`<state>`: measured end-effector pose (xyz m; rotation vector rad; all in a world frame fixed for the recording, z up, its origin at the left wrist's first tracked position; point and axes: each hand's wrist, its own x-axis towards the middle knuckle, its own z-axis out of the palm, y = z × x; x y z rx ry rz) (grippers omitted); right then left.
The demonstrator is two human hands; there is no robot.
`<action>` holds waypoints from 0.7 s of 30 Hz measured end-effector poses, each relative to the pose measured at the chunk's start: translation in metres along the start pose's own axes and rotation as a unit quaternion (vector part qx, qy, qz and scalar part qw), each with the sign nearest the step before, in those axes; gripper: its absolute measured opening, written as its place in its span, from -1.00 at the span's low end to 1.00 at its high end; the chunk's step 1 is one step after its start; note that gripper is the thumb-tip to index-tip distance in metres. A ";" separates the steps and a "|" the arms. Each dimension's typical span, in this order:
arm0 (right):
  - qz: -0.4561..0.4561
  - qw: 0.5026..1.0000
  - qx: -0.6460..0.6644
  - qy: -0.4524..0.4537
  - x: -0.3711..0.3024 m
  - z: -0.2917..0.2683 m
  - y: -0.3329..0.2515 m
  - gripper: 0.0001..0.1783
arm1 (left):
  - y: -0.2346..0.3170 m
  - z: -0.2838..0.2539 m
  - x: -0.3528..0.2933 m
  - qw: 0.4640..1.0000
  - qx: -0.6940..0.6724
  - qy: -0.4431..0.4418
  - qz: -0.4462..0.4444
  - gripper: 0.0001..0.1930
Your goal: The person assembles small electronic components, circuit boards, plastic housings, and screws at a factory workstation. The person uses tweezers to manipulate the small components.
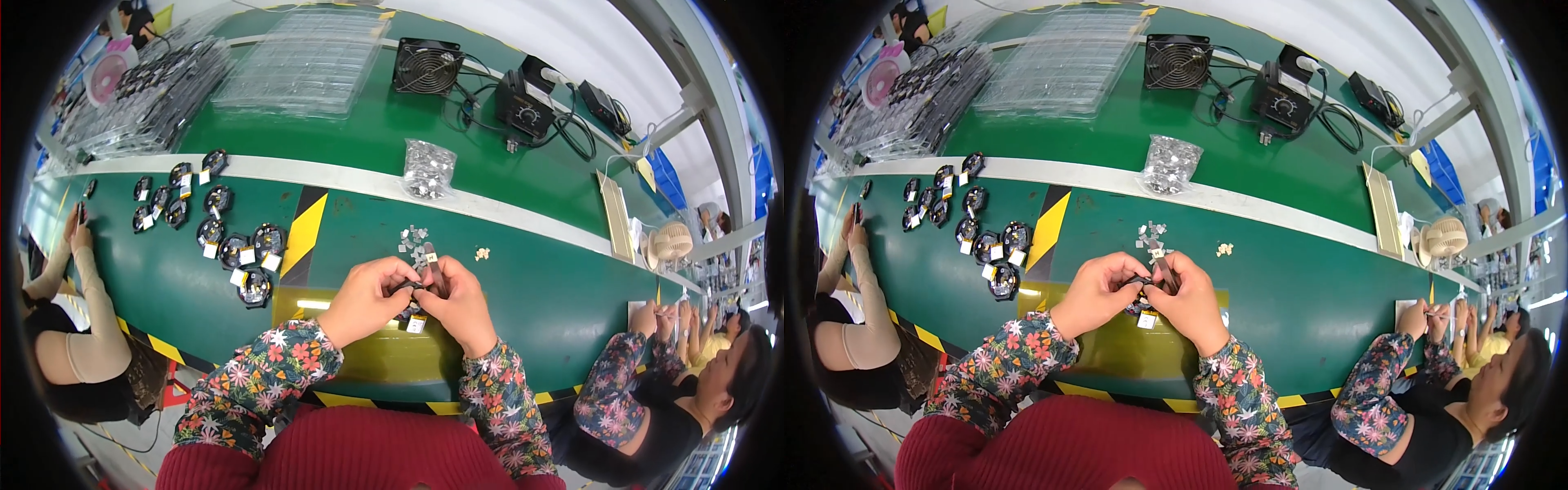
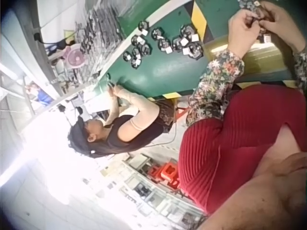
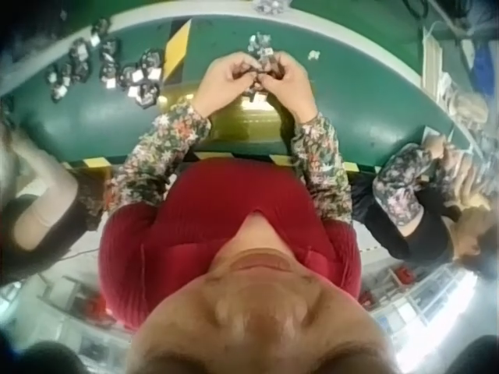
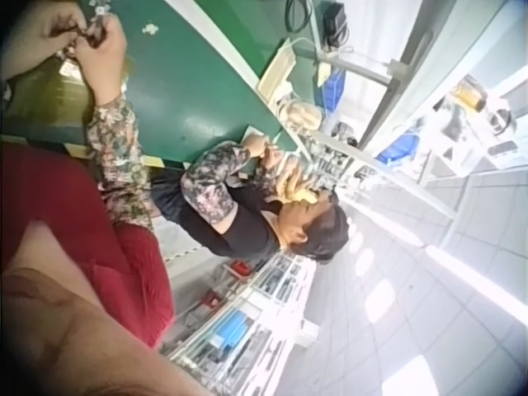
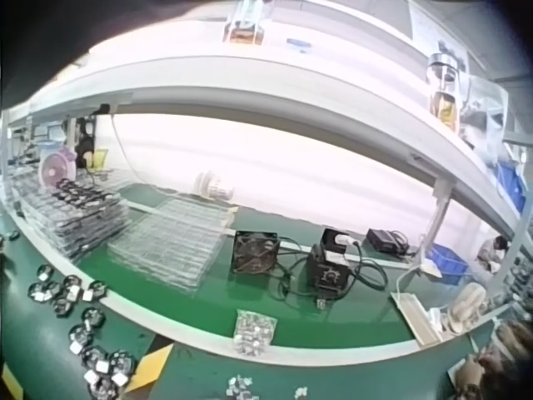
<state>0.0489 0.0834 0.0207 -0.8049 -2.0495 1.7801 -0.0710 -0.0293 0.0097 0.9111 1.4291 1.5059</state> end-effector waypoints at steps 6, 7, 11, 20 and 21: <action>0.003 0.996 0.085 -0.014 0.001 -0.005 -0.002 -0.83 | -0.007 -0.001 0.000 1.000 0.011 -0.013 0.000 -0.80; 0.021 0.991 0.134 -0.022 0.001 -0.007 -0.009 -0.83 | -0.006 -0.001 0.000 1.000 -0.006 -0.006 0.012 -0.76; 0.008 0.956 0.288 0.052 0.001 -0.020 -0.014 -0.88 | 0.007 -0.002 0.000 0.998 -0.050 -0.027 -0.040 -0.69; -0.240 0.933 0.128 0.234 0.000 -0.059 -0.024 -0.61 | 0.007 0.002 0.000 0.997 -0.047 -0.047 -0.046 -0.84; -0.252 0.923 0.130 0.260 -0.005 -0.068 -0.027 -0.61 | 0.013 0.002 -0.002 0.996 -0.028 -0.035 -0.072 -0.84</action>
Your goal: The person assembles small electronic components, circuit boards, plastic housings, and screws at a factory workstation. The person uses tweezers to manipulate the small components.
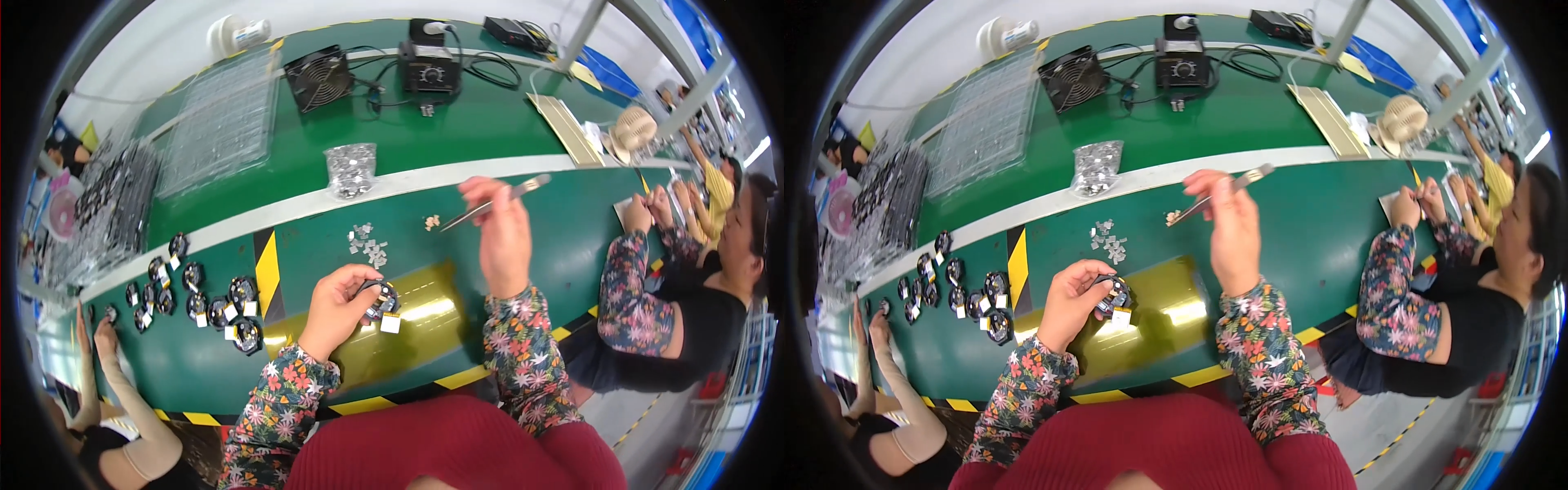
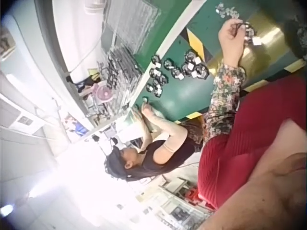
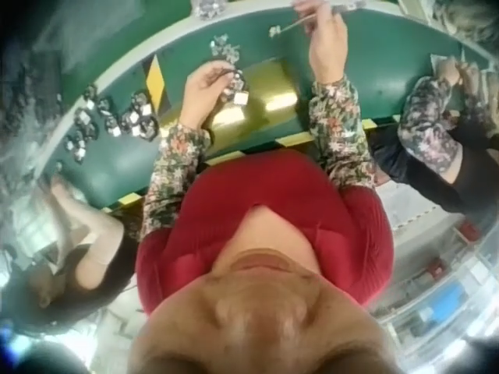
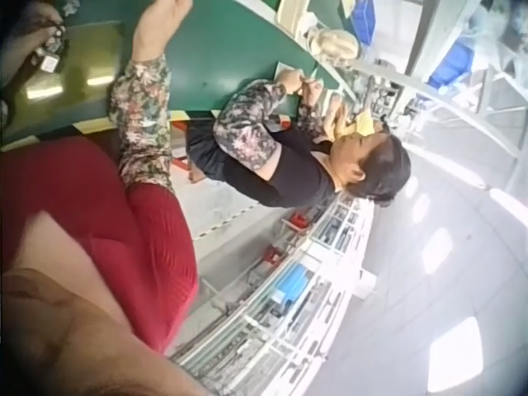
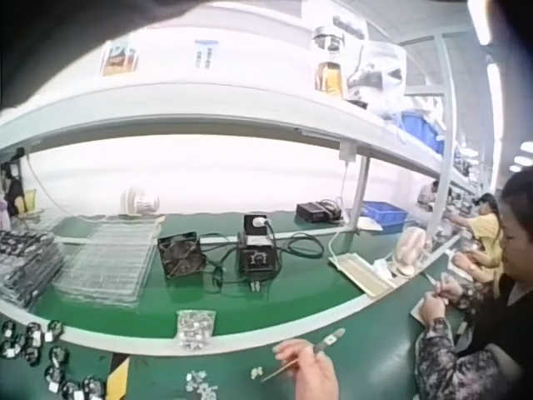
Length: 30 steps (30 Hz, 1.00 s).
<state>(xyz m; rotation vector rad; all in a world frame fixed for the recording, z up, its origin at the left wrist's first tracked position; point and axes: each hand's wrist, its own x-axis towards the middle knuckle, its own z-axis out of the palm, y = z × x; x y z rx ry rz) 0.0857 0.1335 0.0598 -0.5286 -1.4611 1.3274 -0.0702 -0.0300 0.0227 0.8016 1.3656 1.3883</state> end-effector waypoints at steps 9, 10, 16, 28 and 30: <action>0.215 0.969 0.117 0.044 -0.083 -0.071 -0.005 -0.87 | 0.007 0.014 -0.003 0.997 0.018 -0.078 -0.020 -0.85; 0.231 0.964 0.124 0.040 -0.094 -0.073 -0.004 -0.86 | 0.009 0.021 -0.006 0.995 0.016 -0.095 -0.028 -0.85; 0.213 0.975 0.050 0.048 -0.105 -0.059 -0.008 -0.83 | 0.008 0.051 0.016 0.978 0.070 -0.188 -0.055 -0.86; 0.200 0.979 0.004 0.028 -0.103 -0.056 -0.001 -0.85 | -0.014 0.051 0.026 0.984 -0.004 -0.175 -0.040 -0.76; 0.188 0.982 0.009 0.029 -0.103 -0.054 -0.002 -0.86 | -0.013 0.051 0.027 0.983 -0.013 -0.177 -0.053 -0.75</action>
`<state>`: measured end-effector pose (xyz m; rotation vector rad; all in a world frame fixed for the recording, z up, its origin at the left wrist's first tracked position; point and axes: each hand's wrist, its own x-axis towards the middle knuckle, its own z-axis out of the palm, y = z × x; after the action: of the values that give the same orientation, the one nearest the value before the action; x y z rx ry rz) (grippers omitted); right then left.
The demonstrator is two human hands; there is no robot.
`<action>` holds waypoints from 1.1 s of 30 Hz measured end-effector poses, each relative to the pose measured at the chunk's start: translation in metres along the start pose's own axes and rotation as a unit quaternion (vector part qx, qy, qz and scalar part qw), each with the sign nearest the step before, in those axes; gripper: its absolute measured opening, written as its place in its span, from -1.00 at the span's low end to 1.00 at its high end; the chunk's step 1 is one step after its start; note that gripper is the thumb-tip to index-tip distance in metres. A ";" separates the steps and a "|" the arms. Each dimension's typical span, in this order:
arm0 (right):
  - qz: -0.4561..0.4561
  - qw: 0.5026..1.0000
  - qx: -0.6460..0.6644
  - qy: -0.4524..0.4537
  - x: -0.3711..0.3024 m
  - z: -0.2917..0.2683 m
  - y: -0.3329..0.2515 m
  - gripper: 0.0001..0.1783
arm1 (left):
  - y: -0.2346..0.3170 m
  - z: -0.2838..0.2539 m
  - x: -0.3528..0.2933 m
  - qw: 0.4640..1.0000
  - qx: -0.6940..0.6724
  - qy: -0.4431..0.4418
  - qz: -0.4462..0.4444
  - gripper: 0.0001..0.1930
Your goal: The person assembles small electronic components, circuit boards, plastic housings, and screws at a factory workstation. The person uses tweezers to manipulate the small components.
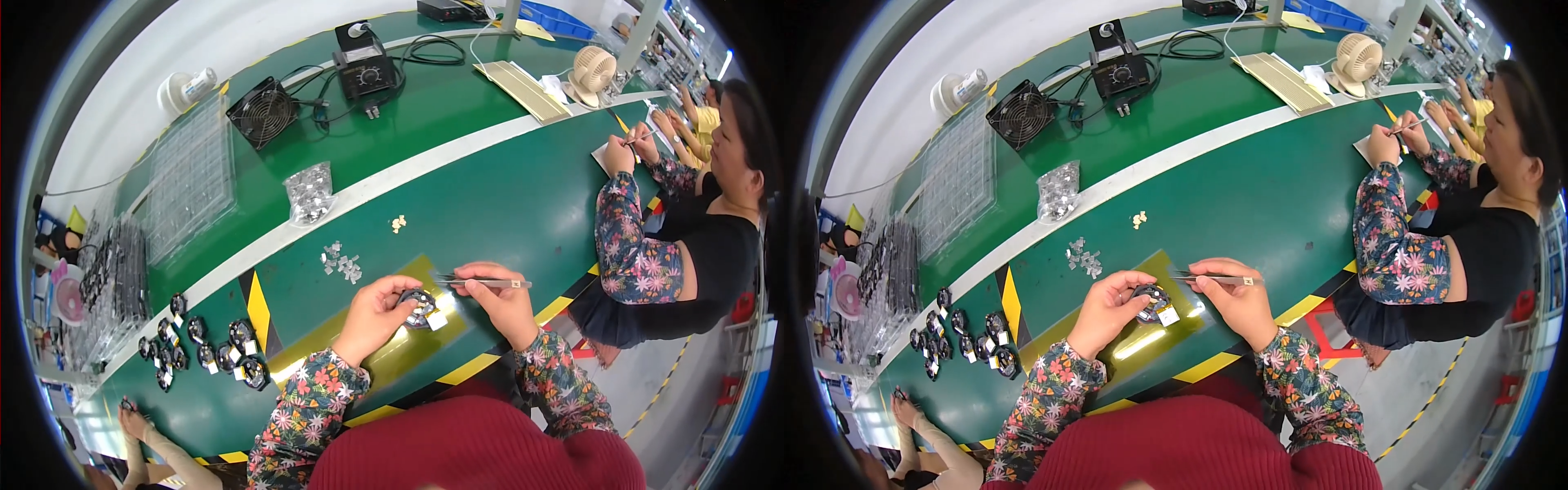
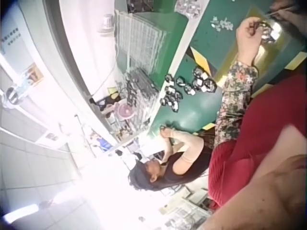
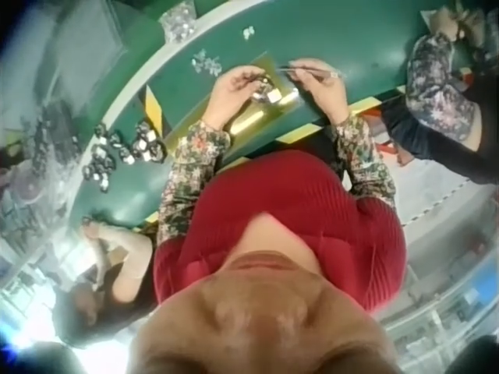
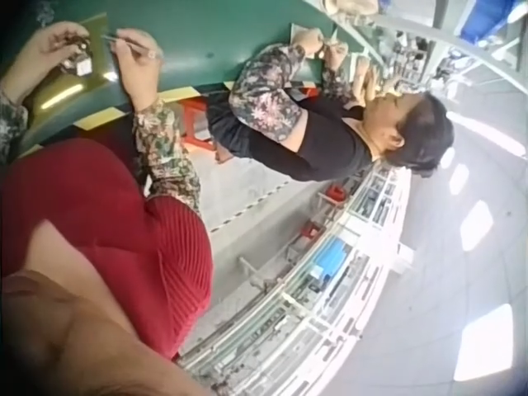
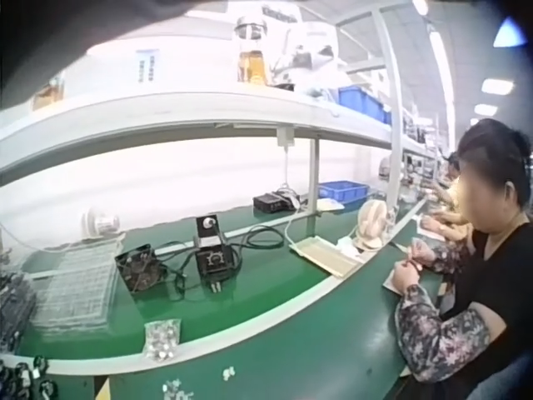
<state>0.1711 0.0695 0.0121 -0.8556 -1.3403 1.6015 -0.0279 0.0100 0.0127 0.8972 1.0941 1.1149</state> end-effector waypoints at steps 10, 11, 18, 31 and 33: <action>-0.195 0.952 -0.237 0.010 0.044 0.013 -0.025 -0.89 | -0.005 0.000 -0.004 0.999 0.046 0.013 -0.014 -0.77; -0.193 0.942 -0.274 0.004 0.051 0.028 -0.035 -0.90 | -0.008 -0.002 -0.004 0.999 0.047 0.020 -0.008 -0.78; -0.236 0.927 -0.288 -0.056 0.087 0.060 -0.002 -0.91 | -0.008 0.003 -0.004 0.990 0.141 -0.008 0.018 -0.79; -0.274 0.901 -0.330 0.063 0.102 0.030 0.003 -0.84 | 0.001 0.006 -0.003 0.992 0.124 0.021 0.016 -0.81; -0.240 0.924 -0.288 0.071 0.104 0.027 0.006 -0.79 | -0.003 0.007 -0.003 0.993 0.115 0.026 0.031 -0.80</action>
<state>0.1044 0.1543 0.0131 -0.8665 -1.7810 0.7562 -0.0210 0.0060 0.0118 1.0933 1.2643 1.0821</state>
